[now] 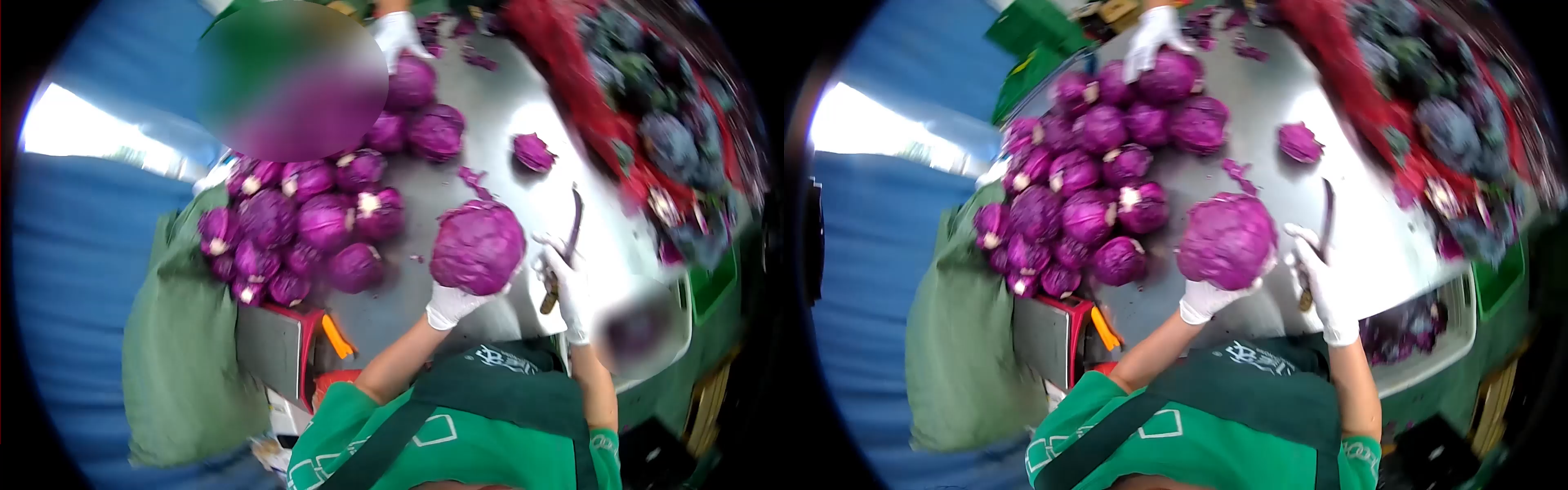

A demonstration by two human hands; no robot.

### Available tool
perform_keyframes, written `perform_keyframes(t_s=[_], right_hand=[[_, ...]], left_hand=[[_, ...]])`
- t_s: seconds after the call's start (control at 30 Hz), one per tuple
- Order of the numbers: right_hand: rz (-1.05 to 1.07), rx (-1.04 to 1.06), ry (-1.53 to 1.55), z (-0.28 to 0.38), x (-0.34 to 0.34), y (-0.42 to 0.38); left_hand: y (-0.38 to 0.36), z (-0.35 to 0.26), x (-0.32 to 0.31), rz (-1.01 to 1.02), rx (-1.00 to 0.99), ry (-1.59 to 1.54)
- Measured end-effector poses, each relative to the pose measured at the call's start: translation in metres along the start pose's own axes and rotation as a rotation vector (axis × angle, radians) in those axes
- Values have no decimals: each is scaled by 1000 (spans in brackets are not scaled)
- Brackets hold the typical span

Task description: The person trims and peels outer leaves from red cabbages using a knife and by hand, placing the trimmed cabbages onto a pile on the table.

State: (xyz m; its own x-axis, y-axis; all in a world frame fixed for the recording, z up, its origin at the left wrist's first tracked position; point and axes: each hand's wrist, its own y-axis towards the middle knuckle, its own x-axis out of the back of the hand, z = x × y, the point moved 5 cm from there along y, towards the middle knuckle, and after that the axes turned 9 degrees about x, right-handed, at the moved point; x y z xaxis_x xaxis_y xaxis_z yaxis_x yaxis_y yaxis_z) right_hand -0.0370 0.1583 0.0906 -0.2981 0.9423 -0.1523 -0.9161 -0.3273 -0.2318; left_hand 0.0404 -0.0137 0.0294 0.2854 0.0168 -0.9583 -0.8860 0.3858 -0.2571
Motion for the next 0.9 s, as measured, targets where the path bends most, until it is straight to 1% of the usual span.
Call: perform_keyframes(t_s=[0.03,0.07,0.1,0.17,0.2,0.23,0.3,0.33,0.37,0.4,0.43,0.47,0.5,0.57,0.63,0.67,0.8,0.9], right_hand=[[10,-31,-14,-7,-2,4],[24,-32,-8,-12,-4,6],[29,-34,-1,-17,-4,7],[45,-54,-25,-29,-3,10],[44,-81,-37,-34,-3,11],[37,-109,-33,-39,-2,11],[22,-147,1,-56,1,12],[26,-162,21,-58,0,11],[27,-159,17,-59,-2,13],[34,-176,20,-61,-4,13],[35,-195,24,-64,-5,12],[22,-197,18,-65,-7,12],[36,-200,7,-65,-10,13],[27,-216,-4,-64,-15,13],[25,-220,7,-65,-19,13],[19,-221,5,-66,-19,11],[-34,-239,6,-75,-1,5],[-66,-265,5,-86,11,2]], left_hand=[[-11,-15,1,-110,-208,300],[-21,-15,-26,131,-49,33],[-30,-26,-31,149,-106,35],[-43,-46,-24,-144,-282,225],[-51,-60,-21,-178,-368,349],[-58,-67,-30,-165,-397,346],[-85,-92,-47,-381,-687,597],[-92,-105,-58,-407,-723,618],[-97,-117,-74,-427,-774,719],[-98,-137,-81,-426,-850,858],[-101,-146,-105,-524,-920,1086],[-99,-160,-119,-572,-993,1295],[-95,-175,-132,-657,-1086,1602],[-79,-193,-155,-843,-1182,1964],[-55,-218,-155,-849,-1196,2016],[-43,-230,-151,-902,-1144,2029],[-9,-277,-124,-1088,-980,1920],[-4,-291,-111,-1176,-967,1828]])
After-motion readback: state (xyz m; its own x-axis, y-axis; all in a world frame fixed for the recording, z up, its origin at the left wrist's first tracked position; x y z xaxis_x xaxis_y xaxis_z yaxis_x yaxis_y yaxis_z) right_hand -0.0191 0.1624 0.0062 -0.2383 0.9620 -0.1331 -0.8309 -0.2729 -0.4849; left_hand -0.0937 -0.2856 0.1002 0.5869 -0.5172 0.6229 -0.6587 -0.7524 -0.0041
